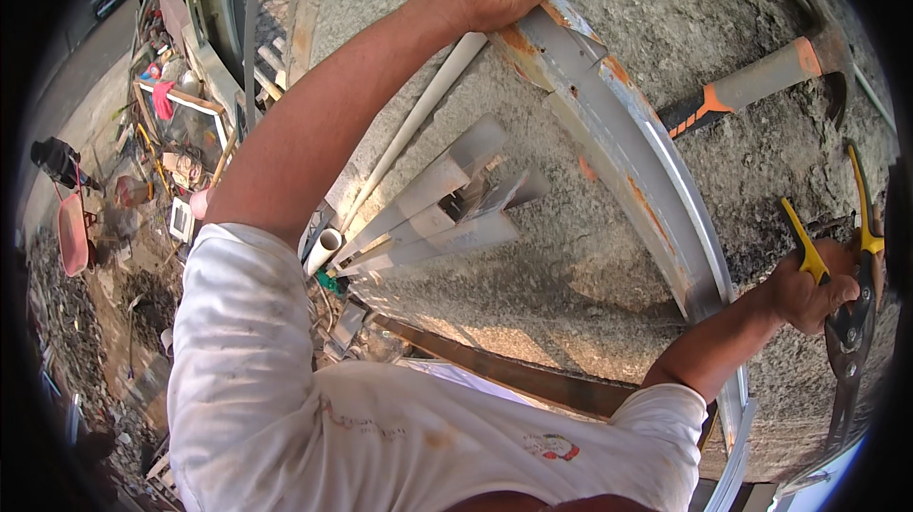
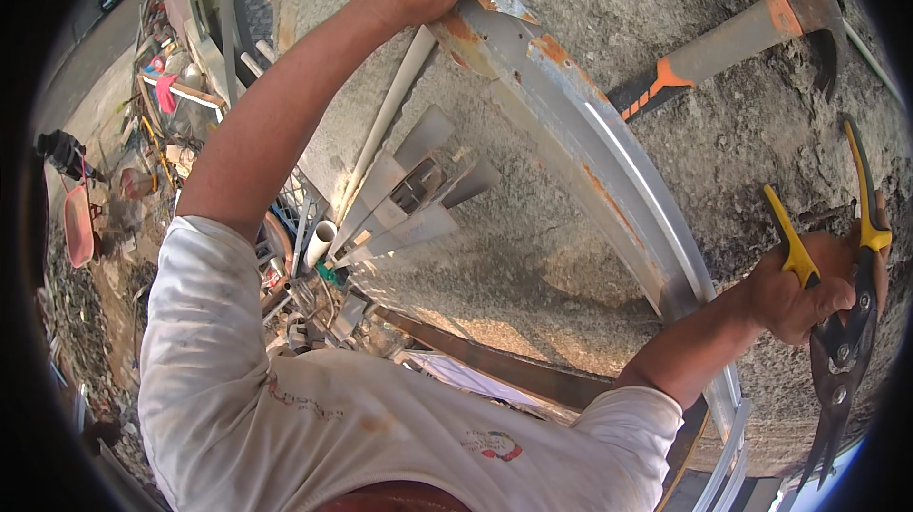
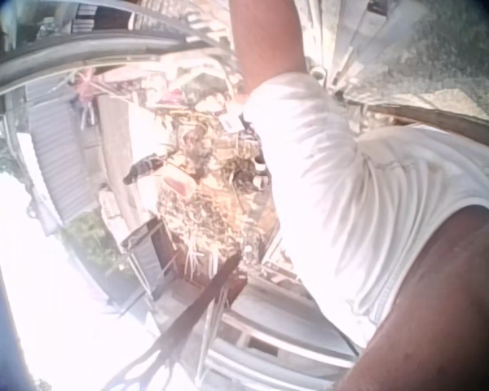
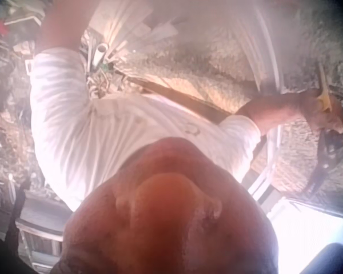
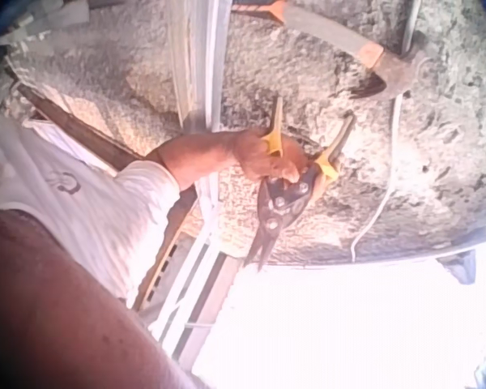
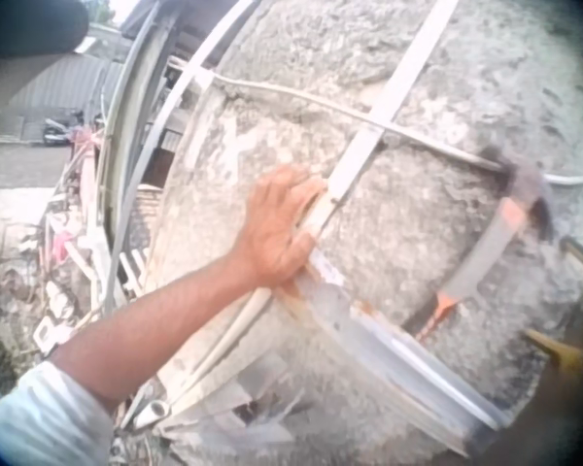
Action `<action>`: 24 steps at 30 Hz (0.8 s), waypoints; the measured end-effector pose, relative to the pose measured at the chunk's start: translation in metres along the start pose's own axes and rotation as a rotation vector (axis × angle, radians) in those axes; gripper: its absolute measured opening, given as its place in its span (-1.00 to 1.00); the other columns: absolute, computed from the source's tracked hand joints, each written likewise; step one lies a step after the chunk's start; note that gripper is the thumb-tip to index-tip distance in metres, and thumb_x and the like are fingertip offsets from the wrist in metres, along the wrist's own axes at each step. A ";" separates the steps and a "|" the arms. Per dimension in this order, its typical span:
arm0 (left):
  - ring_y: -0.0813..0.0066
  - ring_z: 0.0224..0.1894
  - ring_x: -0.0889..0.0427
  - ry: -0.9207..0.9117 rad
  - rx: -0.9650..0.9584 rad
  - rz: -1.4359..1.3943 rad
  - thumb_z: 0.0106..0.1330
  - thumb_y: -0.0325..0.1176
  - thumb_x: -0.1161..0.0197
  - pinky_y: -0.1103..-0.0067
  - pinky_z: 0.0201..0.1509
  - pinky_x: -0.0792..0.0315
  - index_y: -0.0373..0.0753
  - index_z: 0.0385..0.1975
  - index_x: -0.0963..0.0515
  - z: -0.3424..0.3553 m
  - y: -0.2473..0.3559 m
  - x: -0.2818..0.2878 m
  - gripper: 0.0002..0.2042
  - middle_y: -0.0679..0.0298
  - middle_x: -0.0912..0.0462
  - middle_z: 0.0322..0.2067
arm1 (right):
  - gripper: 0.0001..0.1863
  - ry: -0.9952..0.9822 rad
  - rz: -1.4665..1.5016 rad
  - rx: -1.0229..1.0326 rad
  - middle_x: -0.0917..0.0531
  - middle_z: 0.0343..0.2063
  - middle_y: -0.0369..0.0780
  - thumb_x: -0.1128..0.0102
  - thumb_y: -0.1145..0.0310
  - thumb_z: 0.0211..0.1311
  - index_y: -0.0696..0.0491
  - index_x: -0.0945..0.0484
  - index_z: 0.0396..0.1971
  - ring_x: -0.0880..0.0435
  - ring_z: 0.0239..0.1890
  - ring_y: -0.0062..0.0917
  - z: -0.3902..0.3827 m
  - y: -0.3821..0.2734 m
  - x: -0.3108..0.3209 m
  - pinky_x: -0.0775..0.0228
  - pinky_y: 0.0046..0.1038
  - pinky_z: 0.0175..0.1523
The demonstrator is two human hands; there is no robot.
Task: The person uses tin snips to cut a curved metal frame attached to a concrete wall. They then switch to an angle grinder to cut a straight metal bar before returning to the snips to continue cutting the curved frame.
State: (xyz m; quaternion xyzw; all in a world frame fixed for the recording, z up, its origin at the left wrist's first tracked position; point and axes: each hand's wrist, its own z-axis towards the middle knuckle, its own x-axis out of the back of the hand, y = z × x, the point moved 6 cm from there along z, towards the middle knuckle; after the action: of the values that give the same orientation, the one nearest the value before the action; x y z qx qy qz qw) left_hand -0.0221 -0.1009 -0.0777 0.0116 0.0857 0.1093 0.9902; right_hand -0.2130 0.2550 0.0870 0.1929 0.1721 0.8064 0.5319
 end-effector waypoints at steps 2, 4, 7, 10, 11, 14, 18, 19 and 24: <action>-0.21 0.22 -0.29 0.006 -0.004 0.025 0.25 -0.13 -0.09 0.06 0.30 -0.15 -0.26 0.19 -0.41 0.002 0.001 0.004 -0.47 -0.16 -0.35 0.16 | -0.79 -0.006 -0.116 0.035 -0.59 -0.24 -0.06 -0.13 0.46 0.41 0.29 -0.38 -0.14 -0.70 -0.27 -0.32 0.001 -0.005 -0.003 -0.66 -0.35 -0.06; -0.20 0.23 -0.30 0.003 -0.010 0.056 0.25 -0.13 -0.10 0.06 0.30 -0.15 -0.24 0.17 -0.44 0.005 0.005 0.009 -0.49 -0.15 -0.36 0.17 | -0.77 -0.082 -0.553 0.230 -0.61 -0.23 -0.07 -0.14 0.45 0.41 0.30 -0.39 -0.13 -0.71 -0.28 -0.34 0.001 -0.018 -0.009 -0.67 -0.36 -0.08; -0.17 0.22 -0.32 -0.049 -0.047 0.187 0.25 -0.14 -0.12 0.08 0.29 -0.14 -0.22 0.10 -0.50 0.002 0.021 0.025 -0.55 -0.10 -0.41 0.15 | -0.73 -0.165 -1.107 0.525 -0.65 -0.26 -0.11 -0.18 0.41 0.39 0.31 -0.42 -0.12 -0.72 -0.34 -0.37 -0.004 -0.029 -0.019 -0.68 -0.39 -0.12; -0.14 0.23 -0.33 -0.092 -0.044 0.407 0.25 -0.16 -0.14 0.10 0.29 -0.14 -0.20 0.00 -0.56 -0.001 0.036 0.047 -0.62 -0.03 -0.46 0.14 | -0.68 -0.159 -1.324 0.750 -0.68 -0.35 -0.19 -0.24 0.31 0.35 0.29 -0.47 -0.14 -0.72 -0.44 -0.41 -0.009 -0.033 -0.024 -0.66 -0.44 -0.22; -0.12 0.20 -0.35 -0.071 -0.011 0.378 0.26 -0.17 -0.14 0.12 0.27 -0.16 -0.22 -0.03 -0.56 -0.001 0.040 0.056 -0.64 -0.02 -0.48 0.10 | -0.67 -0.143 -1.336 0.780 -0.68 -0.39 -0.21 -0.27 0.29 0.32 0.28 -0.49 -0.18 -0.71 -0.47 -0.41 -0.010 -0.029 -0.021 -0.65 -0.46 -0.27; -0.02 0.16 -0.41 -0.022 0.083 0.323 0.35 -0.17 -0.12 0.18 0.25 -0.20 -0.24 -0.06 -0.56 -0.018 0.041 0.080 -0.68 0.03 -0.53 0.02 | -0.67 -0.122 -1.401 0.886 -0.68 -0.41 -0.22 -0.32 0.23 0.26 0.25 -0.54 -0.31 -0.69 -0.52 -0.42 -0.012 -0.008 0.003 -0.58 -0.49 -0.38; -0.01 0.39 -0.20 -0.186 0.391 0.323 0.46 -0.15 -0.11 0.22 0.46 -0.02 -0.23 0.18 -0.44 -0.135 0.021 0.132 -0.60 0.00 -0.42 0.21 | -0.60 -0.136 -1.457 0.754 -0.67 -0.24 -0.23 -0.36 0.15 0.23 0.21 -0.54 -0.23 -0.70 -0.32 -0.42 -0.018 0.009 0.017 -0.56 -0.44 -0.22; -0.01 0.36 -0.23 -0.207 0.514 0.343 0.45 -0.15 -0.12 0.20 0.42 -0.07 -0.23 0.16 -0.45 -0.167 0.022 0.149 -0.60 -0.02 -0.43 0.18 | -0.57 -0.141 -1.467 0.700 -0.67 -0.18 -0.24 -0.37 0.12 0.23 0.20 -0.53 -0.19 -0.71 -0.25 -0.41 -0.018 0.012 0.019 -0.56 -0.42 -0.16; -0.05 0.22 -0.37 -0.404 0.956 0.249 0.42 -0.14 -0.15 0.22 0.37 -0.16 -0.33 0.15 -0.41 -0.310 0.046 0.216 -0.55 -0.07 -0.42 0.12 | -0.45 -0.160 -1.452 0.737 -0.64 -0.32 -0.22 -0.29 -0.04 0.18 0.22 -0.53 -0.19 -0.65 -0.37 -0.36 -0.016 0.018 0.033 -0.51 -0.37 -0.25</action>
State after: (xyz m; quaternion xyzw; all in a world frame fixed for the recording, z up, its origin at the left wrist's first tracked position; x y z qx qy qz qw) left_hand 0.1225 -0.0079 -0.4175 0.4923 -0.0685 0.1704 0.8508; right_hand -0.2469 0.2779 0.0864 0.2527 0.4697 0.1367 0.8348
